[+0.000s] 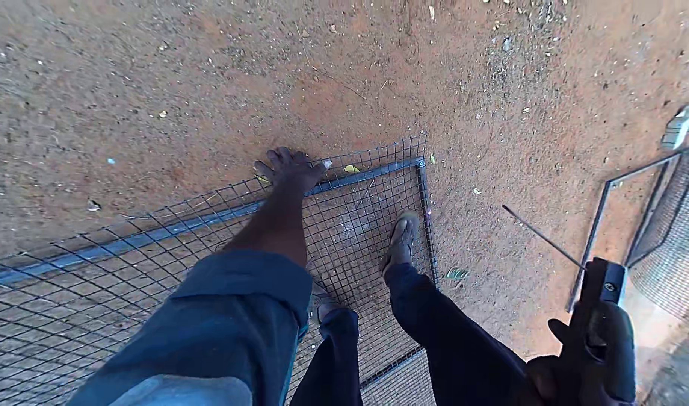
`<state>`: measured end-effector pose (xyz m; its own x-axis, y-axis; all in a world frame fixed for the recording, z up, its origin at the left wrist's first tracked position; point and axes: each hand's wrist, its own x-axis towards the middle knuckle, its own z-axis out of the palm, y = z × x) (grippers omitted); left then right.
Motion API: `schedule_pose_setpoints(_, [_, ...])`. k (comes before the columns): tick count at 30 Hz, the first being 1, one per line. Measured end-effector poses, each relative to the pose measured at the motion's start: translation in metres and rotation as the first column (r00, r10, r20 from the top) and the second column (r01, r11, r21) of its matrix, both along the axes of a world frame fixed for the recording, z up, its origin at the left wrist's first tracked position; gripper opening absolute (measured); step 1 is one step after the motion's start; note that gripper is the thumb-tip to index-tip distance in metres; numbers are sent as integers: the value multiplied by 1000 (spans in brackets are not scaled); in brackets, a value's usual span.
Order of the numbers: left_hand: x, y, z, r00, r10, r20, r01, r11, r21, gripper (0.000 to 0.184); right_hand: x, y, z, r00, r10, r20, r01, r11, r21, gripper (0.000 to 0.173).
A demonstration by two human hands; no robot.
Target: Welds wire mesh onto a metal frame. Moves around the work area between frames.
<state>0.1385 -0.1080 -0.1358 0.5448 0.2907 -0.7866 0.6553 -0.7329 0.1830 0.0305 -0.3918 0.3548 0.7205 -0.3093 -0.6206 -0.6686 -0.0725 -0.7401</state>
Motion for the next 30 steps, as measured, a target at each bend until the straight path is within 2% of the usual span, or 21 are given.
schedule_pose_setpoints(3, [1, 2, 1, 1000, -12, -13, 12, 1000, 8, 100, 18, 11, -20, 999, 23, 31, -24, 999, 46, 40])
schedule_pose_setpoints(9, [5, 1, 1, 1000, 3, -28, -3, 1000, 21, 97, 43, 48, -66, 997, 54, -52, -56, 998, -31, 44])
schedule_pose_setpoints(13, [2, -1, 0, 1000, 0, -22, 0, 1000, 29, 92, 58, 51, -71, 996, 35, -83, -37, 999, -23, 40])
schedule_pose_setpoints(18, [3, -3, -8, 999, 15, -42, -13, 998, 56, 96, 85, 54, -77, 994, -12, -106, 9, 999, -32, 42])
schedule_pose_setpoints(25, [3, -5, -5, 999, -9, -50, 12, 998, 67, 98, 86, 41, -90, 993, -28, -117, 24, 999, -39, 36])
schedule_pose_setpoints(28, [1, -4, 2, 999, -26, -40, 29, 998, 59, 95, 86, 35, -95, 990, -52, -133, 45, 997, -57, 32])
schedule_pose_setpoints(30, [0, -5, 19, 1000, -11, -4, 11, 1000, 27, 88, 87, 32, -97, 990, -44, -131, 35, 997, -67, 32])
